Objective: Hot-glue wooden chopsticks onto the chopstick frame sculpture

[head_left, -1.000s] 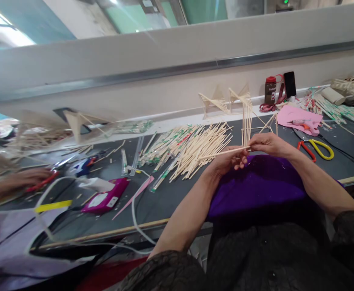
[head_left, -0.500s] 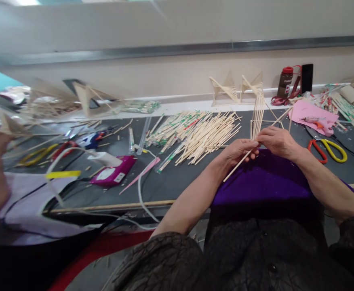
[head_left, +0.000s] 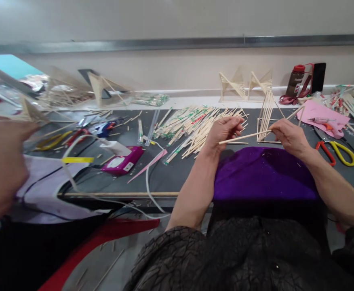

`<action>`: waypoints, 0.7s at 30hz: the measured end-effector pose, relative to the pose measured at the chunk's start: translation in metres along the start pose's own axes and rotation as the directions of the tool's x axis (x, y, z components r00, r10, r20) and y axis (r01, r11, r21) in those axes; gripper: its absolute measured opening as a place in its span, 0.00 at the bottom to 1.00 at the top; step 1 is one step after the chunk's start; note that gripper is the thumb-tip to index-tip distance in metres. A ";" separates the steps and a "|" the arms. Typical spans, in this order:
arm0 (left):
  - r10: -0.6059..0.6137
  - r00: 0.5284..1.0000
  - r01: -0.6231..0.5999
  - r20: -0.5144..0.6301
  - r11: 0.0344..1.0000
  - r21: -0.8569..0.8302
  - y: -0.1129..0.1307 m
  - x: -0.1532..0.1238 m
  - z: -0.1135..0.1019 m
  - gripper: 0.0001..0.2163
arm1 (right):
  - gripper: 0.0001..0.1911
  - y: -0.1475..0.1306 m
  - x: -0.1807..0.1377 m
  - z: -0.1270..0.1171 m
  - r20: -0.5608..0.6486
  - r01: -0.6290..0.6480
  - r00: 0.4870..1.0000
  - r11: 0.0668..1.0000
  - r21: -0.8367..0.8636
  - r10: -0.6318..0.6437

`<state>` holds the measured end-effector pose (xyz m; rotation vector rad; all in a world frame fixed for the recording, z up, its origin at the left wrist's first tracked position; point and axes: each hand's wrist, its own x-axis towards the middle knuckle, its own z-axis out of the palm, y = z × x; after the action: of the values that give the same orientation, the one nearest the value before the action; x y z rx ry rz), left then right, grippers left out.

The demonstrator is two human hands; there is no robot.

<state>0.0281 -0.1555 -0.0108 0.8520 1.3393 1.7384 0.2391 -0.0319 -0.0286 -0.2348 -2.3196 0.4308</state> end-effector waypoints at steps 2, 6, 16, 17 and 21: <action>0.037 0.995 -0.038 -0.093 0.999 -0.003 0.005 0.004 -0.010 0.09 | 0.10 -0.002 0.000 0.004 0.027 0.001 1.000 0.999 0.051 -0.003; 0.102 0.984 -0.094 -0.145 0.994 0.059 0.006 0.004 -0.013 0.14 | 0.10 -0.005 -0.001 0.011 0.090 0.014 0.996 0.998 0.064 -0.019; 0.180 0.882 -0.209 -0.436 0.978 -0.019 0.024 0.002 -0.030 0.27 | 0.09 -0.001 -0.002 0.014 0.094 -0.068 0.994 0.987 0.149 0.054; 0.184 0.877 -0.215 -0.444 0.976 -0.020 0.026 0.000 -0.035 0.27 | 0.09 -0.002 -0.002 0.014 0.091 -0.067 0.994 0.986 0.150 0.054; 0.268 0.926 -0.151 -0.266 0.908 0.391 0.019 -0.007 -0.049 0.26 | 0.09 -0.002 -0.003 0.016 0.087 -0.073 0.994 0.987 0.145 0.061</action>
<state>-0.0137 -0.1875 -0.0034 0.9821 1.8875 1.8803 0.2300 -0.0384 -0.0408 -0.2271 -2.3519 0.6549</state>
